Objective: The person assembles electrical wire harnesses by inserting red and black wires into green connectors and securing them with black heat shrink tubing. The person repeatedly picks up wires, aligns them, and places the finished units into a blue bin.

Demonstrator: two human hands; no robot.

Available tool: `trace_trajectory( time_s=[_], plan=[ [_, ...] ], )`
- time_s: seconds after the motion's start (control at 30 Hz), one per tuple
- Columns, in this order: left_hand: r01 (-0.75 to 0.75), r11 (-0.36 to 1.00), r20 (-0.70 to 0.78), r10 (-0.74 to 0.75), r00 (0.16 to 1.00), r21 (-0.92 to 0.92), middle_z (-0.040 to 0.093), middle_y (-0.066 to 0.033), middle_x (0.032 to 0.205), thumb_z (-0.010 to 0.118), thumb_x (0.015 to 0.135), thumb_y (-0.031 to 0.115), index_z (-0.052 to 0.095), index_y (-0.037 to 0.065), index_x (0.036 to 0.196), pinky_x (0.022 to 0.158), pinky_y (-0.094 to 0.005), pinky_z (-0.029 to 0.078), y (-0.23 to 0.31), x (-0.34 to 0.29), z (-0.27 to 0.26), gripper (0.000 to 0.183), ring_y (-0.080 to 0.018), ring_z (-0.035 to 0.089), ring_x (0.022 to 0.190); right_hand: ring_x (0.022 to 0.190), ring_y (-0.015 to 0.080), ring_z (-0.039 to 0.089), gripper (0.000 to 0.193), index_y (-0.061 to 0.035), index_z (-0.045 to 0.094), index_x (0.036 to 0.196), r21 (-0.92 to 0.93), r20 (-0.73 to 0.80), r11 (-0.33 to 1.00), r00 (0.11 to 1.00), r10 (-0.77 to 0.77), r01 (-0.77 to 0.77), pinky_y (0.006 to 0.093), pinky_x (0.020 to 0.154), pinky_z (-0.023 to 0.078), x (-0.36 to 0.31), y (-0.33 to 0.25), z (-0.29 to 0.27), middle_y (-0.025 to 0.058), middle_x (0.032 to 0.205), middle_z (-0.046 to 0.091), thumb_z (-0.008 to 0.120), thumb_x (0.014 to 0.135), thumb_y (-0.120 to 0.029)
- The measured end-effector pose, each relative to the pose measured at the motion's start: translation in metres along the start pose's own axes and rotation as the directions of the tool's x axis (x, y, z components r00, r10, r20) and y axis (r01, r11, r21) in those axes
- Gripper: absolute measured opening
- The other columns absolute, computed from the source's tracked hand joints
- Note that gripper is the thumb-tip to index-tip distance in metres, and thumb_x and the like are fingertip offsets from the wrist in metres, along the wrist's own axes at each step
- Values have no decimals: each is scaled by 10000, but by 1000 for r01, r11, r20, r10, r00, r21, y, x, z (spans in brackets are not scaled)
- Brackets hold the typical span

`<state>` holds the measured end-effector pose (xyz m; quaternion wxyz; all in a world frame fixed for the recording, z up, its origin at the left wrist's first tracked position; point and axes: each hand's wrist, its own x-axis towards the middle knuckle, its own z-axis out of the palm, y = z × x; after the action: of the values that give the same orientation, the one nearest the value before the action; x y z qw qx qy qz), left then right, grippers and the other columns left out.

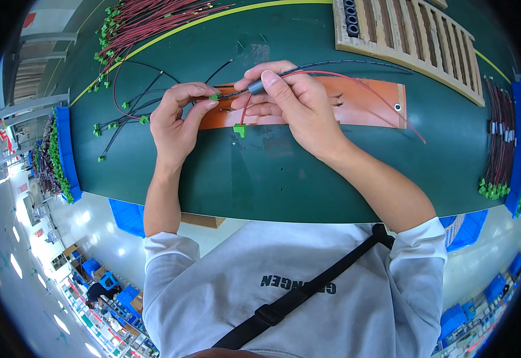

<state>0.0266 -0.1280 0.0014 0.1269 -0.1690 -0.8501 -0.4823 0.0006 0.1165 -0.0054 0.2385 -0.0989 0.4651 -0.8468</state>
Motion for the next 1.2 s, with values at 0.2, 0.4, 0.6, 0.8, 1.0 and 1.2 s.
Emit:
trace_trajectory(
  time_s=[0.2,0.4,0.6,0.8,1.0,1.2],
  plan=[
    [102,989,-2,-103,995,104,725,-128,1070,740,881,-92,665,-27,1078,843,-297,579,14,2,3,221,-195,706,956,1064,217,728,330,-4,557,1268,-17,-18,1000,1000,-12,12,343,911,628,0,0,-1,141,1235,673,444,1134,-283],
    [-102,969,18,100,995,226,724,-111,1045,813,818,-10,689,-9,1042,825,-345,547,4,5,1,256,-240,676,958,1164,299,693,338,-2,533,1304,-30,20,1000,1000,-4,5,409,971,598,0,0,0,192,1290,629,399,1144,-268],
    [-340,891,111,322,940,302,728,-84,982,928,697,166,713,36,1021,827,-411,522,30,6,4,411,-273,651,977,1098,259,721,323,26,533,1275,81,-12,996,999,-30,30,362,952,616,2,3,0,185,1235,663,432,1137,-248],
    [-261,958,91,252,963,116,725,-105,971,875,752,-6,687,9,1086,808,-349,542,25,2,1,384,-263,673,947,1098,257,723,322,24,535,1278,66,-2,998,1000,-14,15,359,989,598,1,0,1,180,1235,665,430,1138,-247],
    [-11,991,-34,6,999,-133,730,-114,1031,812,809,-69,694,6,1105,739,-294,554,18,-2,-5,328,-177,673,875,1043,217,732,293,-12,538,1262,10,98,999,995,-32,31,290,850,601,-3,1,-1,165,1275,664,428,1141,-255],
    [-3,1000,119,0,993,26,744,-98,1035,802,804,-92,655,-11,1189,801,-307,549,15,0,-9,420,-181,669,936,966,147,696,246,-36,530,1211,-30,124,995,988,-89,94,267,783,564,-3,9,-2,140,1260,672,408,1147,-241]
  ],
)
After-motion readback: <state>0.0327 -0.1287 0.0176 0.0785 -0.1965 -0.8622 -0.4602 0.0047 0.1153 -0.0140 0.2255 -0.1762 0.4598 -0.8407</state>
